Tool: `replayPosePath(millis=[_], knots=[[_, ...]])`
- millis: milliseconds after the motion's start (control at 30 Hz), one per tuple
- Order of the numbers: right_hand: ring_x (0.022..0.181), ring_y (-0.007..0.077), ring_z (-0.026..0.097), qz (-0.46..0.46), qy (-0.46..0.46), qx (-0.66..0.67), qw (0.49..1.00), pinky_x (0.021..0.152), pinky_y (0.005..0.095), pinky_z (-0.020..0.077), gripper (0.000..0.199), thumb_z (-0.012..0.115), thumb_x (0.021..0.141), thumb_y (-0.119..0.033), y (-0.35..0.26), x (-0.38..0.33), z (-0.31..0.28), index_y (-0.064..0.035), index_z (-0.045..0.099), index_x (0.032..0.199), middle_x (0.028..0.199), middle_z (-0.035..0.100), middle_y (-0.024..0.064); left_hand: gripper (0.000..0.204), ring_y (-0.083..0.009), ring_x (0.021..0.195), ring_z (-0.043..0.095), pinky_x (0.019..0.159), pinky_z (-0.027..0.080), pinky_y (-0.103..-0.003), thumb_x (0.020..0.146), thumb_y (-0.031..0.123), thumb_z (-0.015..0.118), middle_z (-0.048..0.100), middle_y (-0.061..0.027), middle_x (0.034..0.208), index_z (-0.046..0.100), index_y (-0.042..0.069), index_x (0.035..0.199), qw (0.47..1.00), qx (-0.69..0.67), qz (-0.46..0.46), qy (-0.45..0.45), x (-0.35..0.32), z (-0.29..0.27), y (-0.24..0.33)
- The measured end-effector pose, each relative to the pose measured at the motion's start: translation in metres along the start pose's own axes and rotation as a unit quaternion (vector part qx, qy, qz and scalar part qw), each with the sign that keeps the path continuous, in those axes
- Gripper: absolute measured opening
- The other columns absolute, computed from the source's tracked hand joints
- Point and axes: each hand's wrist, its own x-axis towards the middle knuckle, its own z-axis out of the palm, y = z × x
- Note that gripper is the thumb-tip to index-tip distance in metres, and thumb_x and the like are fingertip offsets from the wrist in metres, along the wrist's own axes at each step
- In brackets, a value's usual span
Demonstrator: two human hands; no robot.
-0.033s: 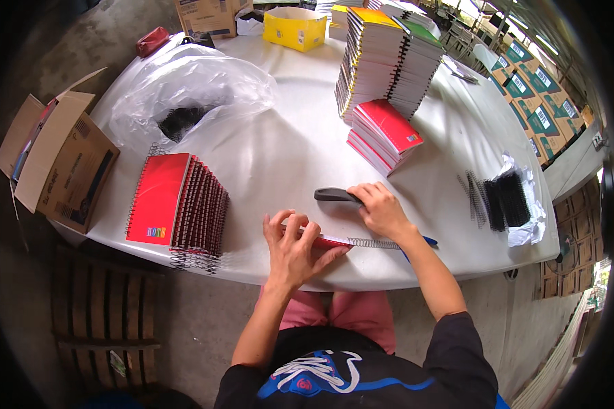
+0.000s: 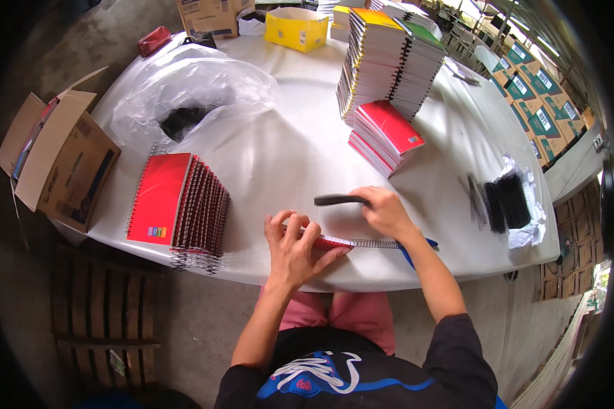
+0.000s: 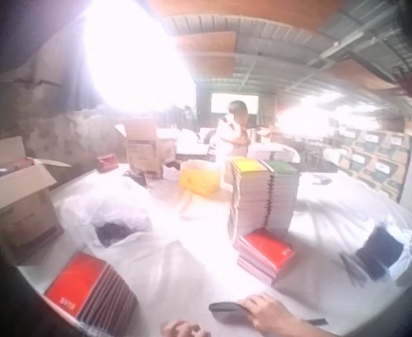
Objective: The person inserts a spiral binder into notebook pages and covers, uses a pair of pliers to cut or crimp the wire ends, and then places the completed notebook onto a stack on the table.
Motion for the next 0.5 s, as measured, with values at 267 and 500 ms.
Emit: replayPosePath(millis=[267,500], knots=[[0.076,0.0124,0.062,0.06,-0.125,0.382,0.914,0.068,0.0224,0.049,0.029,0.056,0.066,0.013,-0.002,-0.008,-0.008,-0.001,0.072,0.086,0.084,0.07,0.01,0.05,-0.0312,0.108,0.039,0.093,0.029,-0.053,0.059,0.052,0.077,0.048,-0.0067,0.098,0.055,0.009,0.067,0.999,-0.036,-0.004,-0.008,-0.001,0.004,-0.004],[0.077,0.0173,0.066,0.137,-0.204,0.386,0.889,0.072,0.0285,0.0522,0.02,0.062,0.066,0.007,-0.001,0.0,-0.004,0.0016,0.071,0.083,0.081,0.069,0.0144,0.051,-0.0308,0.109,0.039,0.097,0.026,-0.056,0.057,0.052,0.078,0.047,-0.0068,0.101,0.051,0.01,0.064,0.998,-0.047,0.008,0.031,-0.003,0.014,-0.011]])
